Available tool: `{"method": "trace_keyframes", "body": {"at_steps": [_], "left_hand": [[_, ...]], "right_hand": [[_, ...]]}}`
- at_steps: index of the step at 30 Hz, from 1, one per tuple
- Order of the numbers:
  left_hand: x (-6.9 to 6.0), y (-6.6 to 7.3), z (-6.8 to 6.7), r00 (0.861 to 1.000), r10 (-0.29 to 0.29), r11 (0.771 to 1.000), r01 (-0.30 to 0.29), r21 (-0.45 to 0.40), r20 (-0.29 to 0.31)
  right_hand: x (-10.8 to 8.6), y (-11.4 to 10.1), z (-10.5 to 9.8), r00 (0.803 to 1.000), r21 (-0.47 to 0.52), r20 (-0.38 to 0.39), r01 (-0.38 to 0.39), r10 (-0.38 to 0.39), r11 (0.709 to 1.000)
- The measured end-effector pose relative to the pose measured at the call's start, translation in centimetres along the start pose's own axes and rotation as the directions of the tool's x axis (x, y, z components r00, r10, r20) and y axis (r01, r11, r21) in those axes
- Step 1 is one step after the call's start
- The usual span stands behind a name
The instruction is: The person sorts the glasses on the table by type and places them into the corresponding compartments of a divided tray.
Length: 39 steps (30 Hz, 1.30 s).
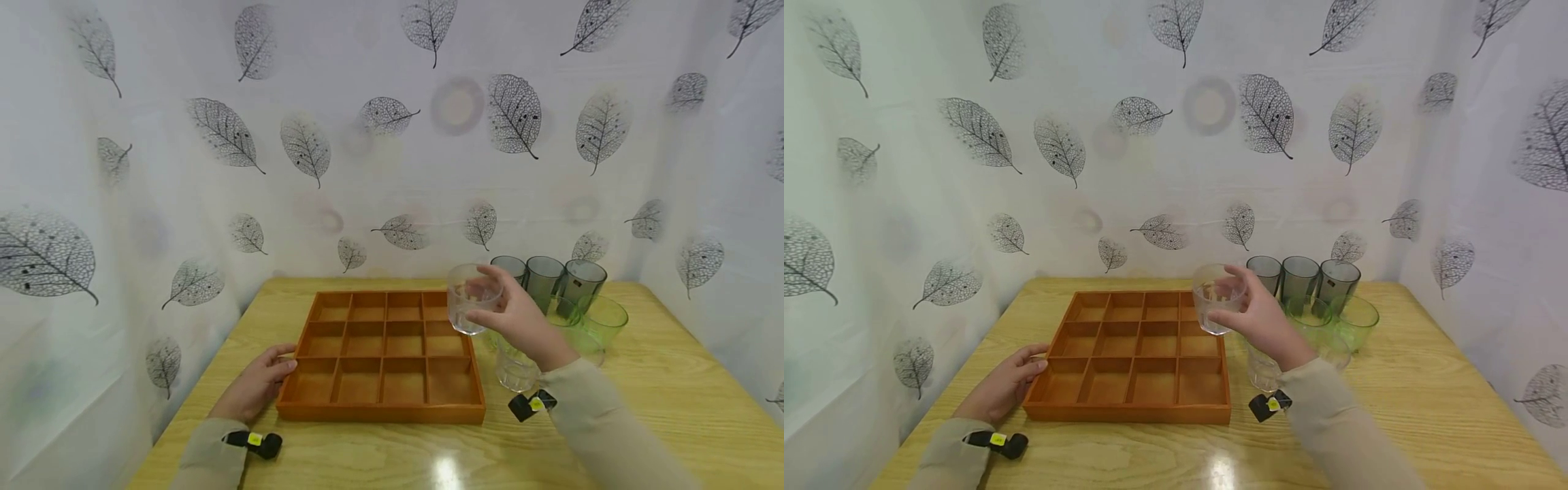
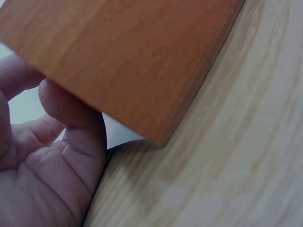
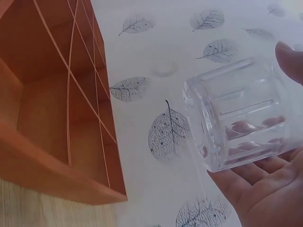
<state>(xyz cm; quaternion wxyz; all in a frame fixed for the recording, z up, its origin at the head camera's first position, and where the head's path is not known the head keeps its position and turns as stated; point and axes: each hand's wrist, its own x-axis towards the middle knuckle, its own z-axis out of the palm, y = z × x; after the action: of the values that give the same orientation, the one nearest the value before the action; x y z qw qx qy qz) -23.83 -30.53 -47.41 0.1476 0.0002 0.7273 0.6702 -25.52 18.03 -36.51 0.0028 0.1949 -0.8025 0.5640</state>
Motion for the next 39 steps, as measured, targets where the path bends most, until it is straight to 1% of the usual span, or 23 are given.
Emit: {"method": "trace_keyframes", "body": {"at_steps": [3, 7, 9, 16, 20, 22, 26, 32, 39], "left_hand": [[0.0, 0.1, 0.1, 1.0, 0.002, 1.0, -0.002, -0.002, 0.004], [0.2, 0.1, 0.2, 1.0, 0.005, 1.0, -0.005, -0.001, 0.0], [0.2, 0.2, 0.2, 1.0, 0.005, 1.0, -0.005, -0.002, -0.001], [0.3, 0.1, 0.1, 1.0, -0.001, 1.0, 0.001, -0.001, 0.005], [0.4, 0.1, 0.0, 1.0, -0.004, 1.0, 0.004, 0.0, -0.001], [0.4, 0.0, -0.1, 1.0, 0.0, 1.0, 0.0, 0.0, 0.007], [0.2, 0.1, -0.1, 1.0, -0.006, 1.0, 0.006, -0.005, -0.004], [-0.1, 0.2, 0.0, 1.0, -0.008, 0.999, 0.008, 0.031, -0.018], [-0.1, 0.3, 0.2, 0.999, -0.013, 0.999, 0.014, 0.042, -0.03]], "right_hand": [[1.0, -0.1, 0.9, 1.0, 0.01, 0.012, 0.008, -0.008, 1.0], [2.3, -0.2, 2.1, 1.0, 0.011, 0.01, 0.019, -0.019, 1.0], [2.9, -0.3, 2.8, 1.0, 0.012, 0.003, 0.018, -0.018, 1.0], [4.7, -0.4, 4.8, 1.0, 0.065, 0.005, 0.016, -0.016, 0.998], [5.7, -0.4, 5.9, 1.0, 0.073, 0.006, 0.012, -0.012, 0.997], [6.3, -0.3, 6.5, 1.0, 0.071, 0.003, 0.01, -0.01, 0.997], [7.8, 0.2, 8.2, 1.0, 0.067, 0.009, 0.01, -0.011, 0.998], [9.4, 0.7, 10.9, 1.0, 0.085, 0.004, 0.006, -0.006, 0.996], [11.2, 1.0, 13.5, 0.999, 0.076, -0.028, 0.045, -0.043, 0.996]]}}
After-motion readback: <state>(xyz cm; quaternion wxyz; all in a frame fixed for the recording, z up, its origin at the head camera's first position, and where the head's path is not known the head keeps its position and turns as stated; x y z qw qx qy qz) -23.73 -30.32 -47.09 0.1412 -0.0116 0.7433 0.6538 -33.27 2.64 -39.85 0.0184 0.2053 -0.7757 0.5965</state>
